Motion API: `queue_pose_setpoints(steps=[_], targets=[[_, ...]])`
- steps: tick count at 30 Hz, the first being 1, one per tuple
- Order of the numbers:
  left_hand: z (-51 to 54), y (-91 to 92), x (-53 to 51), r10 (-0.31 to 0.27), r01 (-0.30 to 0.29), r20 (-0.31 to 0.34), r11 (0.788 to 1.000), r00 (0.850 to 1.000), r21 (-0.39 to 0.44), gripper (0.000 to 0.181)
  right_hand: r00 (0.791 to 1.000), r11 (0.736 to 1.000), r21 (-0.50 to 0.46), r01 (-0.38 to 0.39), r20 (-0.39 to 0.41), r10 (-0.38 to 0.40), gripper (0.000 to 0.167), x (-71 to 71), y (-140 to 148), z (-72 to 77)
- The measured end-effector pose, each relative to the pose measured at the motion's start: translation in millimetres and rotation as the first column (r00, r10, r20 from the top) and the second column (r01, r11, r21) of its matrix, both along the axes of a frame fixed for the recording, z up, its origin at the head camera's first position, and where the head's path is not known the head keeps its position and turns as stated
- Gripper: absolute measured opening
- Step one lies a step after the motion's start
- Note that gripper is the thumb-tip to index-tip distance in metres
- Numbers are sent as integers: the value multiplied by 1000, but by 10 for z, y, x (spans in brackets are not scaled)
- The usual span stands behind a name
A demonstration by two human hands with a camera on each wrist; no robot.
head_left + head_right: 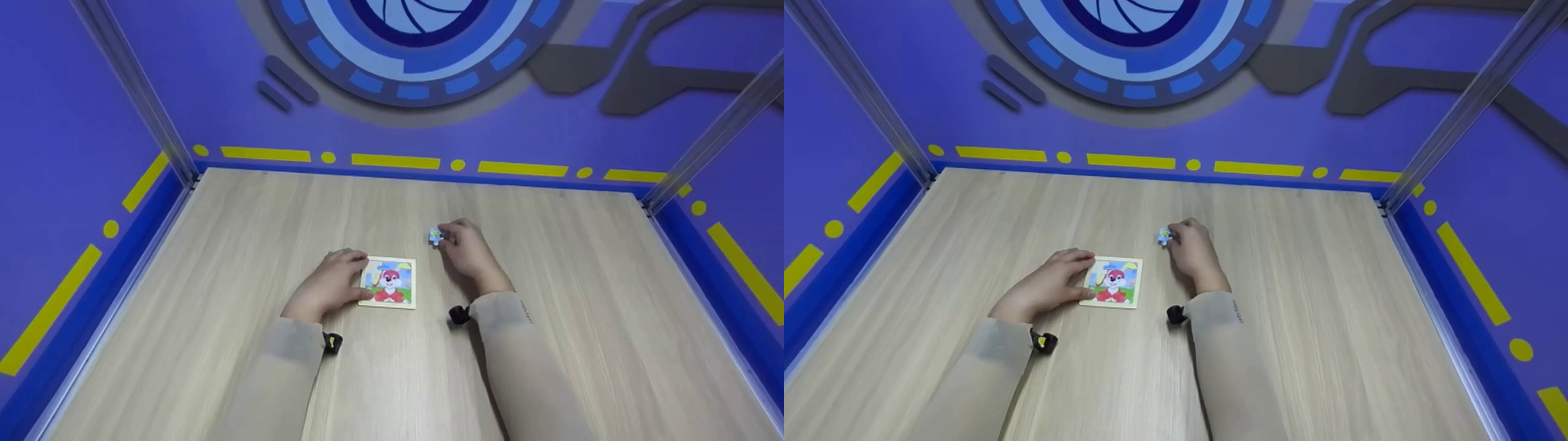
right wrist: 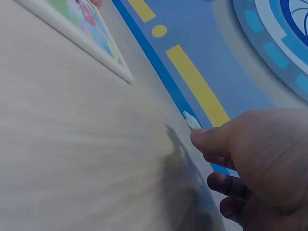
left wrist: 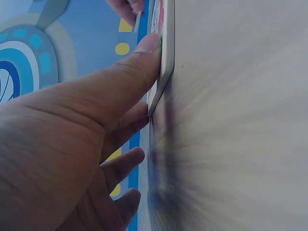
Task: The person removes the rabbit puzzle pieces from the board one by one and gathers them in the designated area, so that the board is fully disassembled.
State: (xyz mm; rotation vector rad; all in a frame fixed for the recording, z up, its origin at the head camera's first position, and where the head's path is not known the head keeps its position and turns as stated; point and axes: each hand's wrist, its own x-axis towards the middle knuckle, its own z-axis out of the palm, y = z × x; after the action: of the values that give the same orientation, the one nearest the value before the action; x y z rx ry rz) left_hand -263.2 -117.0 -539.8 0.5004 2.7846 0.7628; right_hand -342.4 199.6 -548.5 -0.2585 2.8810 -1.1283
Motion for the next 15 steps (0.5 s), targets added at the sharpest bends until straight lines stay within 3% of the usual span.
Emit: queue_pose_setpoints(steps=[15], targets=[[7,-8,10,3,-4,10,999,1000,38,79,1000,999,49,-5,17,4,45,-6,83,-16]])
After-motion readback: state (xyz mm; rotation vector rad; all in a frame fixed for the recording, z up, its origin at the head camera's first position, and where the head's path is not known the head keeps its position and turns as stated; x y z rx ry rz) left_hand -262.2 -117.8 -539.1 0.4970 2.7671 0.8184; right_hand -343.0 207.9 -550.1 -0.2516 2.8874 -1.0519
